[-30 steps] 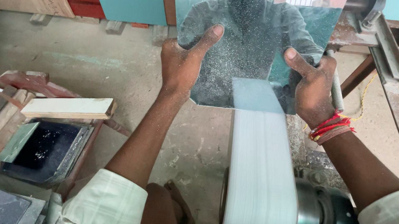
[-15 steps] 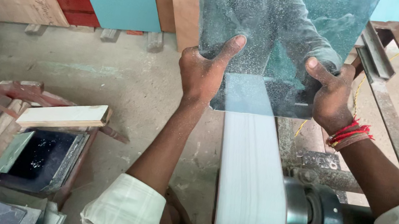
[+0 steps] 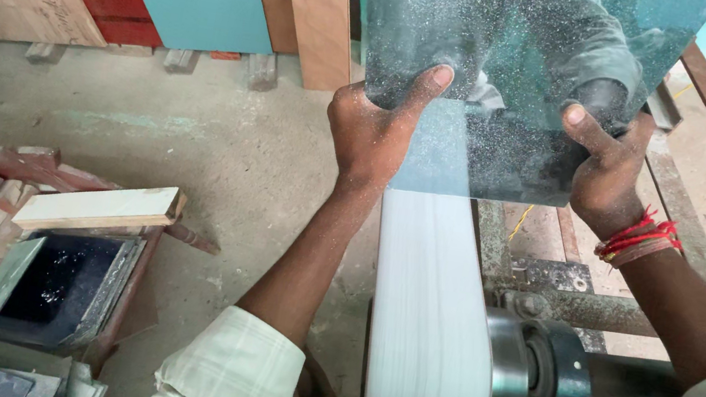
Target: The person holds a rectangular glass pane with both hands and presses its edge against a rotating grinding belt to smooth the surface. They rotate the glass to grind different edges and flip it over to work on the other side.
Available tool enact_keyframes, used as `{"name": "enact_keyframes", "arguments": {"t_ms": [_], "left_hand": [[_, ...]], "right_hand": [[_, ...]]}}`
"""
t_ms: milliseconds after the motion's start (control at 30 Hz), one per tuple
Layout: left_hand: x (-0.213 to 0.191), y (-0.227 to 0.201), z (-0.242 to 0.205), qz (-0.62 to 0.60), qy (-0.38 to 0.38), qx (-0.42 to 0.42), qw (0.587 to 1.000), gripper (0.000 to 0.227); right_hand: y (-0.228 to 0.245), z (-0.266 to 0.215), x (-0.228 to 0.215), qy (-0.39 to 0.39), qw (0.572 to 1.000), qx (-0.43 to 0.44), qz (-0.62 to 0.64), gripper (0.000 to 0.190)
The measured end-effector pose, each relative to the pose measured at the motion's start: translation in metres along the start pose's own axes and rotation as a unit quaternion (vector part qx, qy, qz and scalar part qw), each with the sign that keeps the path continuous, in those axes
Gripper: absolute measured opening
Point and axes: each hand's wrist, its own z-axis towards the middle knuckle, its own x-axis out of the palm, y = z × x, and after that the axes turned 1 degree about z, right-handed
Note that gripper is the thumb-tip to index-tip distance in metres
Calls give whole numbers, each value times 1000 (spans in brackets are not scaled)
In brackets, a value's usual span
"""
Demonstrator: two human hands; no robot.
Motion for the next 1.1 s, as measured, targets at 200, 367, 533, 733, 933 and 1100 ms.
{"name": "enact_keyframes", "arguments": {"t_ms": [200, 367, 533, 733, 933, 1100], "left_hand": [[-16, 7, -1, -33, -19, 30, 999, 30], [-36, 14, 1, -39, -23, 68, 997, 27], [-55, 19, 2, -60, -11, 98, 993, 25], [-74, 20, 4, -57, -23, 79, 995, 26], [-90, 20, 10, -62, -40, 89, 993, 29], [-98, 23, 15, -37, -60, 57, 996, 29]], "right_hand": [[-4, -3, 14, -10, 998, -49, -48, 44], [-15, -3, 21, 21, 944, -196, -263, 23], [-31, 1, 33, 42, 977, -120, -171, 4], [-23, 2, 52, 67, 896, -283, -335, 17], [-23, 6, 78, 50, 988, -69, -128, 26], [-29, 9, 86, 46, 993, -54, -98, 31]]}}
